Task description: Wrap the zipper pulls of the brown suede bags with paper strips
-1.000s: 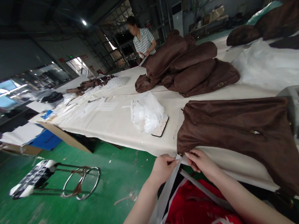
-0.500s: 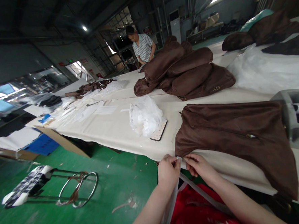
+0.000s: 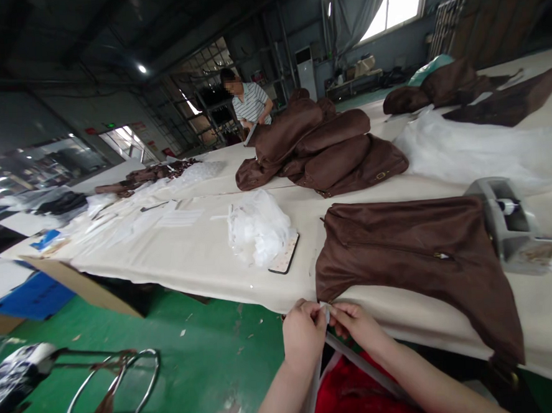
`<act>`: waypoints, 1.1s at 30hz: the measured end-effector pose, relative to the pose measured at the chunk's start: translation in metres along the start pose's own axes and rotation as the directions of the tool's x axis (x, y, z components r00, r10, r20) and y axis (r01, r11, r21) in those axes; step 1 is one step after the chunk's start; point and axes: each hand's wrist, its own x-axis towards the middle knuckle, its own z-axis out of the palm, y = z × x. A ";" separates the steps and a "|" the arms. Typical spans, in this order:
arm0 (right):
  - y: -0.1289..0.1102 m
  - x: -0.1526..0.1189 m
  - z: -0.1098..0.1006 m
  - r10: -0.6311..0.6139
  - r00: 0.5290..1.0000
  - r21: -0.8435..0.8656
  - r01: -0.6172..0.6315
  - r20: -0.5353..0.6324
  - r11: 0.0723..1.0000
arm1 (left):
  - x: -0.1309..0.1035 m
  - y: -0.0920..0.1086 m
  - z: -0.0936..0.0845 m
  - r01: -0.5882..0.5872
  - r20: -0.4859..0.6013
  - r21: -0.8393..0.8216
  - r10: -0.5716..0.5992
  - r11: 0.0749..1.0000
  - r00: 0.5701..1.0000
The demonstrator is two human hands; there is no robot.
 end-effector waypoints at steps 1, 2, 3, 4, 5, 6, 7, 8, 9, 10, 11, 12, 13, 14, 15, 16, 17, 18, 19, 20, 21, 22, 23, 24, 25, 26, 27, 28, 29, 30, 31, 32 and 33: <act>0.000 0.000 -0.001 -0.009 1.000 -0.039 0.009 -0.010 0.999 | -0.001 0.001 -0.001 -0.004 -0.008 0.018 0.004 1.000 1.000; 0.001 0.000 -0.002 -0.017 1.000 -0.079 0.015 -0.020 0.997 | -0.002 0.002 -0.003 -0.007 -0.005 0.025 0.007 1.000 1.000; 0.000 0.000 -0.003 -0.025 0.999 -0.118 0.021 -0.031 0.993 | -0.002 0.004 -0.004 -0.008 0.004 0.024 0.008 1.000 1.000; 0.000 0.000 -0.003 -0.037 0.998 -0.155 0.030 -0.041 0.987 | -0.003 0.005 -0.005 -0.010 0.014 0.017 0.010 1.000 1.000; 0.000 -0.001 -0.003 -0.052 0.997 -0.187 0.043 -0.049 0.982 | -0.003 0.006 -0.006 -0.015 0.024 0.012 0.015 1.000 1.000; -0.001 -0.001 -0.003 -0.068 0.996 -0.208 0.055 -0.056 0.977 | -0.004 0.007 -0.006 -0.025 0.029 0.016 0.025 1.000 0.999; -0.001 -0.001 -0.002 -0.081 0.995 -0.217 0.065 -0.065 0.974 | -0.006 0.008 -0.006 -0.042 0.026 0.034 0.041 0.999 0.999; -0.001 -0.001 -0.001 -0.086 0.994 -0.215 0.068 -0.075 0.974 | -0.008 0.008 -0.005 -0.065 0.013 0.066 0.064 0.996 0.998; -0.001 -0.001 -0.001 -0.080 0.993 -0.207 0.061 -0.086 0.976 | -0.010 0.009 -0.004 -0.094 -0.006 0.110 0.095 0.989 0.995; -0.002 -0.001 0.000 -0.068 0.993 -0.197 0.048 -0.096 0.979 | -0.013 0.009 -0.002 -0.126 -0.024 0.162 0.132 0.979 0.991; -0.003 -0.001 0.001 -0.053 0.993 -0.189 0.033 -0.104 0.981 | -0.015 0.008 0.001 -0.159 -0.040 0.215 0.172 0.963 0.984; -0.004 -0.001 0.001 -0.040 0.993 -0.180 0.020 -0.108 0.983 | -0.018 0.008 0.004 -0.191 -0.050 0.268 0.211 0.944 0.976; -0.005 -0.002 0.002 -0.034 0.994 -0.170 0.016 -0.106 0.985 | -0.020 0.007 0.007 -0.220 -0.055 0.316 0.250 0.923 0.967; -0.007 -0.003 0.002 -0.038 0.994 -0.164 0.021 -0.101 0.986 | -0.022 0.006 0.010 -0.249 -0.052 0.360 0.285 0.899 0.957; -0.009 -0.004 0.003 -0.051 0.994 -0.164 0.035 -0.095 0.986 | -0.024 0.005 0.013 -0.276 -0.043 0.399 0.318 0.875 0.947; -0.010 -0.005 0.003 -0.067 0.994 -0.169 0.051 -0.091 0.984 | -0.025 0.005 0.015 -0.301 -0.032 0.429 0.347 0.851 0.937; -0.012 -0.006 0.003 -0.078 0.993 -0.177 0.061 -0.092 0.982 | -0.026 0.005 0.015 -0.323 -0.020 0.449 0.371 0.833 0.929; -0.014 -0.007 0.002 -0.082 0.992 -0.186 0.063 -0.095 0.980 | -0.026 0.005 0.015 -0.340 -0.008 0.450 0.385 0.825 0.923; -0.015 -0.008 0.002 -0.078 0.992 -0.189 0.058 -0.100 0.980 | -0.027 0.006 0.013 -0.348 -0.003 0.427 0.386 0.835 0.922; -0.016 -0.008 0.002 -0.069 0.992 -0.179 0.050 -0.102 0.983 | -0.026 0.007 0.010 -0.342 -0.005 0.376 0.371 0.861 0.928; -0.017 -0.009 0.002 -0.060 0.993 -0.160 0.044 -0.099 0.986 | -0.025 0.007 0.005 -0.316 -0.012 0.303 0.336 0.899 0.942; -0.017 -0.009 0.001 -0.055 0.994 -0.137 0.042 -0.096 0.990 | -0.024 0.008 0.000 -0.268 -0.020 0.217 0.279 0.938 0.960; -0.018 -0.009 0.001 -0.055 0.994 -0.114 0.044 -0.092 0.993 | -0.023 0.008 -0.004 -0.207 -0.014 0.129 0.211 0.970 0.977; -0.018 -0.009 0.001 -0.056 0.994 -0.092 0.048 -0.089 0.995 | -0.021 0.008 -0.008 -0.144 0.013 0.048 0.143 0.988 0.990; -0.019 -0.009 0.000 -0.056 0.995 -0.075 0.050 -0.087 0.996 | -0.020 0.008 -0.010 -0.083 0.064 -0.025 0.085 0.996 0.994; -0.018 -0.009 0.000 -0.057 0.995 -0.063 0.052 -0.085 0.997 | -0.018 0.007 -0.010 -0.030 0.136 -0.102 0.044 0.994 0.990; -0.018 -0.009 0.000 -0.061 0.995 -0.058 0.057 -0.082 0.997 | -0.017 0.005 -0.007 0.024 0.222 -0.195 0.020 0.980 0.975; -0.016 -0.008 -0.001 -0.067 0.995 -0.061 0.063 -0.080 0.996 | -0.016 0.003 -0.003 0.094 0.312 -0.304 0.005 0.948 0.950; -0.014 -0.007 -0.001 -0.073 0.994 -0.068 0.068 -0.079 0.995 | -0.016 0.001 0.003 0.184 0.396 -0.410 -0.008 0.893 0.918; -0.012 -0.006 -0.001 -0.077 0.994 -0.080 0.070 -0.080 0.994 | -0.015 -0.001 0.009 0.282 0.465 -0.495 -0.024 0.822 0.885; -0.010 -0.005 0.000 -0.080 0.993 -0.094 0.072 -0.086 0.993 | -0.014 -0.003 0.015 0.369 0.519 -0.548 -0.041 0.751 0.854; -0.009 -0.005 0.000 -0.084 0.992 -0.112 0.074 -0.090 0.991 | -0.013 -0.005 0.020 0.427 0.550 -0.570 -0.060 0.702 0.833; -0.009 -0.006 0.000 -0.091 0.992 -0.135 0.078 -0.087 0.988 | -0.012 -0.006 0.023 0.444 0.557 -0.571 -0.071 0.690 0.827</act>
